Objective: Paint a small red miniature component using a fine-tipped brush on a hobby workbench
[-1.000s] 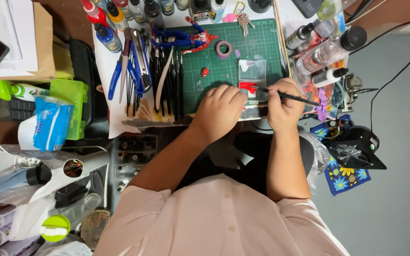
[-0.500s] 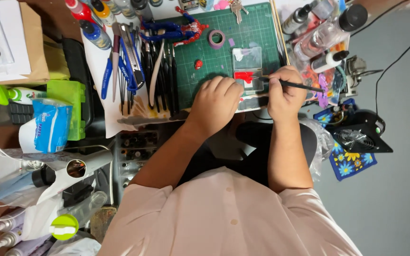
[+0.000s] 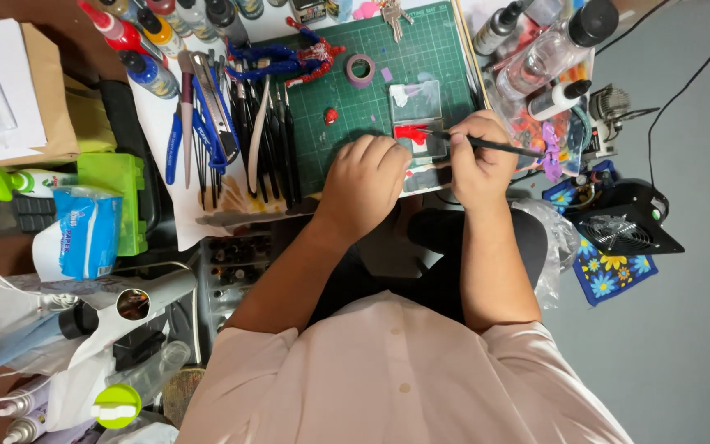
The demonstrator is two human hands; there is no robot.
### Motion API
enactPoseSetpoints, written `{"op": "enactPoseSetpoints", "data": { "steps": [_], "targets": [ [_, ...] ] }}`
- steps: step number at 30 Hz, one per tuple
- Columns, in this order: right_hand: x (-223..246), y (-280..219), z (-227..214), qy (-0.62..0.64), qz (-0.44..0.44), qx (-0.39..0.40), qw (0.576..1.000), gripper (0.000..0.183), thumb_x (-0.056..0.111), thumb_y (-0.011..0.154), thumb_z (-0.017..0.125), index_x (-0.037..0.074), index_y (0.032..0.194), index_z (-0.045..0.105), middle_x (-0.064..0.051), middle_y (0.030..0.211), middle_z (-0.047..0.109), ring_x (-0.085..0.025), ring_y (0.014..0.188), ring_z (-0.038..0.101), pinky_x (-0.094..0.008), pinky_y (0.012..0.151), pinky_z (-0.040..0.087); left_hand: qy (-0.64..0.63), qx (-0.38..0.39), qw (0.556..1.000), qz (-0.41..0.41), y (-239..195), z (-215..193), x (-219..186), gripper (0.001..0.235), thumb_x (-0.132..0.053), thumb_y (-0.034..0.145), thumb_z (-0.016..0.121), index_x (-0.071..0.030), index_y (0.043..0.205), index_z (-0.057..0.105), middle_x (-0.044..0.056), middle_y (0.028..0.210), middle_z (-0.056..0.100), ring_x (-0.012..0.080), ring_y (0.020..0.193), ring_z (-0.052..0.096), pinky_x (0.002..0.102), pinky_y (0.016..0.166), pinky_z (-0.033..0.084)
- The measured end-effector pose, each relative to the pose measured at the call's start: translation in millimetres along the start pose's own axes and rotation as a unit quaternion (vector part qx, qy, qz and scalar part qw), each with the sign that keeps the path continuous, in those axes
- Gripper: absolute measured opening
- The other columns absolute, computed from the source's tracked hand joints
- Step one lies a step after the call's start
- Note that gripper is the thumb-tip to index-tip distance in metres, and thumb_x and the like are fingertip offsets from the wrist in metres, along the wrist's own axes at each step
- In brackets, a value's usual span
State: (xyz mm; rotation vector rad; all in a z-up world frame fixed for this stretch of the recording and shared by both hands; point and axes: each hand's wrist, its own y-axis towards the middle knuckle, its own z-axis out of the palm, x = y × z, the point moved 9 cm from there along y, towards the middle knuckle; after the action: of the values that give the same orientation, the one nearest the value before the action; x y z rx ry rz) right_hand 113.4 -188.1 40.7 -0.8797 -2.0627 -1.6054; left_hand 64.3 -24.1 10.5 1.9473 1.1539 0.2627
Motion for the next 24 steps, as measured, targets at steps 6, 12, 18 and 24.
{"op": "enactPoseSetpoints", "data": {
  "steps": [6,12,18,24],
  "targets": [
    [10,7,10,-0.006,-0.004,0.021,1.000,0.006,0.003,0.094,0.071,-0.001,0.090,0.072,-0.021,0.082,0.064,-0.038,0.070,0.060,-0.046,0.066,0.047,0.007,-0.005,1.000,-0.005,8,-12,-3,0.012,-0.026,0.099,0.056,-0.017,0.099,0.064,0.002,0.096,0.059,0.0238,0.093,0.065,0.037,0.078,0.054],
    [17,9,15,-0.009,-0.002,0.028,1.000,0.002,0.002,0.091,0.073,0.001,0.091,0.074,-0.019,0.082,0.065,-0.036,0.073,0.061,-0.045,0.069,0.049,-0.002,0.000,1.000,-0.009,8,-12,-3,0.012,-0.026,0.099,0.056,-0.017,0.099,0.064,0.002,0.095,0.059,0.0246,0.092,0.065,0.038,0.077,0.054],
    [14,6,16,-0.016,0.002,0.031,0.999,0.001,0.002,0.090,0.073,0.002,0.091,0.074,-0.018,0.082,0.066,-0.037,0.076,0.062,-0.046,0.071,0.051,0.001,0.000,1.000,-0.011,4,-8,-3,0.012,-0.025,0.098,0.057,-0.016,0.099,0.064,0.002,0.095,0.059,0.0239,0.092,0.065,0.037,0.077,0.054],
    [11,4,15,-0.017,0.006,0.030,0.999,0.002,0.004,0.091,0.073,0.003,0.091,0.074,-0.017,0.082,0.065,-0.036,0.078,0.062,-0.045,0.073,0.051,0.008,-0.005,1.000,-0.012,4,-8,-3,0.013,-0.026,0.099,0.055,-0.016,0.099,0.063,0.002,0.095,0.058,0.0237,0.091,0.065,0.037,0.077,0.053]
  ]
}}
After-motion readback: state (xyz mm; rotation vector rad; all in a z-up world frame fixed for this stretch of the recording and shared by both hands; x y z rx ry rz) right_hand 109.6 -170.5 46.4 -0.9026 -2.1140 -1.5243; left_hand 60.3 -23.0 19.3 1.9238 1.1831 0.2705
